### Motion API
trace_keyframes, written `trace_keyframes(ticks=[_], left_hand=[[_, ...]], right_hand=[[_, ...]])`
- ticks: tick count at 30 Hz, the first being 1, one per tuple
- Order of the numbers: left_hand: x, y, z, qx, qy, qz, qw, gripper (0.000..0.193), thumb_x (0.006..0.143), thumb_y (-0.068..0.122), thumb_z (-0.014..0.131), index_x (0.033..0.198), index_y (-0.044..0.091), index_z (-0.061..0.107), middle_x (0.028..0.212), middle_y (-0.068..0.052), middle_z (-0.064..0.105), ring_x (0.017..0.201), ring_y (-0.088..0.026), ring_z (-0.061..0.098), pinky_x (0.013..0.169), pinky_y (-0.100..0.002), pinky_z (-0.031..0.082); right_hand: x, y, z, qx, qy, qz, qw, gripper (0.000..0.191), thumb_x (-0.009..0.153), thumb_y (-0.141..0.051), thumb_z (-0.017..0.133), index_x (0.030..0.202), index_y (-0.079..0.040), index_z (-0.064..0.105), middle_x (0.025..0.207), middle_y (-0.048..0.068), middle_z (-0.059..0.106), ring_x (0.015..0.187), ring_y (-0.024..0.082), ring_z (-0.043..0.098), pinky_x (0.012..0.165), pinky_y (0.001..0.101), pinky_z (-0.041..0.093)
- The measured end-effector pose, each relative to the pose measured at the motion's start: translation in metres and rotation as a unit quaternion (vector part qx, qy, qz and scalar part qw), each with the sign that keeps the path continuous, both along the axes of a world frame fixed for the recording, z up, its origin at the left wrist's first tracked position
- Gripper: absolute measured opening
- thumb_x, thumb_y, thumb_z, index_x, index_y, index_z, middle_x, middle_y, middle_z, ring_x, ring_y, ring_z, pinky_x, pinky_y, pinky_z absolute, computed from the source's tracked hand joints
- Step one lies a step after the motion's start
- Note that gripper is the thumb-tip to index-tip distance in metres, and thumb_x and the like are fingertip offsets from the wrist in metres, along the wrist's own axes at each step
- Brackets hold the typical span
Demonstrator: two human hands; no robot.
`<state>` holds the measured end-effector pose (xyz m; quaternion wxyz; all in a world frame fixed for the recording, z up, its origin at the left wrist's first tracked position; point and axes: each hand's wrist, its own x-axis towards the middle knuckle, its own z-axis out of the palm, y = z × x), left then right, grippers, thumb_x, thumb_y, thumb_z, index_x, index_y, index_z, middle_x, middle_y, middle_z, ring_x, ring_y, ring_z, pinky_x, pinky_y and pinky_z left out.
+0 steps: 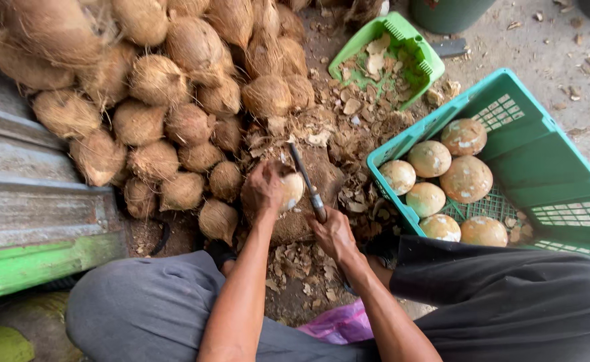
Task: The person sits on the ground and husks coconuts, chopping off the fibrous outer husk with a machete against a wooden block. Peeled coconuts are placed into a green plastic basket, and husk pieces are tossed aside onto a pile.
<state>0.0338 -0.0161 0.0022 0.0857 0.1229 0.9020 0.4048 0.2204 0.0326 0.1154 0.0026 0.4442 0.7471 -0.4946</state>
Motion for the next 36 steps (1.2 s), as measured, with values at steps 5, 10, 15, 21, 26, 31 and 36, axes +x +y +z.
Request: trace_keyframes(ticks=[5, 10, 15, 21, 26, 31, 36], left_hand=[[0.003, -0.002, 0.014, -0.061, -0.047, -0.013, 0.997, 0.057, 0.107, 0.056, 0.040, 0.084, 0.013, 0.071, 0.073, 0.003, 0.064, 0.062, -0.014, 0.056, 0.059, -0.033, 0.045], [0.009, -0.003, 0.030, 0.015, -0.088, 0.008, 0.996, 0.048, 0.100, 0.057, 0.044, 0.094, 0.020, 0.073, 0.070, 0.001, 0.063, 0.059, -0.015, 0.055, 0.055, -0.034, 0.045], [0.003, -0.005, 0.029, -0.027, -0.073, -0.002, 0.997, 0.050, 0.102, 0.055, 0.041, 0.095, 0.017, 0.074, 0.076, 0.000, 0.068, 0.065, -0.016, 0.060, 0.059, -0.036, 0.049], [0.006, -0.007, 0.031, -0.018, -0.069, 0.003, 0.997, 0.051, 0.101, 0.057, 0.044, 0.100, 0.017, 0.075, 0.085, -0.004, 0.073, 0.075, -0.018, 0.066, 0.068, -0.038, 0.052], [0.003, -0.007, 0.023, 0.019, -0.084, 0.010, 0.996, 0.047, 0.098, 0.055, 0.045, 0.102, 0.018, 0.075, 0.094, -0.005, 0.075, 0.074, -0.018, 0.068, 0.062, -0.038, 0.055], [0.001, -0.010, 0.007, 0.036, -0.066, -0.018, 0.997, 0.048, 0.098, 0.054, 0.042, 0.103, 0.020, 0.076, 0.091, -0.002, 0.077, 0.069, -0.015, 0.069, 0.055, -0.035, 0.054], [0.001, -0.006, 0.006, -0.033, -0.045, -0.012, 0.998, 0.054, 0.097, 0.062, 0.045, 0.107, 0.020, 0.076, 0.091, -0.005, 0.076, 0.068, -0.017, 0.066, 0.056, -0.035, 0.052]], right_hand=[[0.012, -0.006, -0.015, 0.017, 0.155, -0.056, 0.986, 0.042, 0.104, -0.035, 0.065, 0.078, -0.005, 0.052, 0.060, 0.002, 0.041, 0.055, 0.010, 0.036, 0.047, 0.0347, 0.033], [0.004, -0.001, -0.017, -0.138, 0.052, -0.031, 0.988, 0.023, 0.097, -0.027, 0.058, 0.084, -0.008, 0.059, 0.062, -0.001, 0.051, 0.046, 0.011, 0.042, 0.040, 0.0334, 0.037], [0.001, 0.001, -0.012, -0.005, 0.046, -0.034, 0.998, 0.041, 0.104, -0.040, 0.059, 0.083, -0.004, 0.057, 0.059, 0.001, 0.048, 0.046, 0.012, 0.041, 0.040, 0.0326, 0.040], [0.004, -0.001, -0.027, -0.294, 0.126, -0.153, 0.935, 0.026, 0.099, -0.025, 0.049, 0.090, -0.008, 0.065, 0.065, 0.003, 0.056, 0.046, 0.012, 0.045, 0.036, 0.0293, 0.037], [0.006, 0.002, -0.032, -0.110, -0.041, -0.019, 0.993, 0.026, 0.103, -0.032, 0.053, 0.086, -0.012, 0.058, 0.063, 0.004, 0.056, 0.045, 0.013, 0.045, 0.037, 0.0340, 0.039], [0.008, 0.000, -0.018, -0.090, -0.027, -0.003, 0.996, 0.032, 0.101, -0.032, 0.058, 0.078, -0.010, 0.056, 0.062, 0.002, 0.054, 0.044, 0.013, 0.044, 0.035, 0.0346, 0.038], [0.007, 0.009, 0.008, -0.115, -0.034, -0.004, 0.993, 0.034, 0.099, -0.033, 0.064, 0.076, -0.012, 0.051, 0.061, 0.000, 0.050, 0.044, 0.012, 0.042, 0.038, 0.0327, 0.040]])
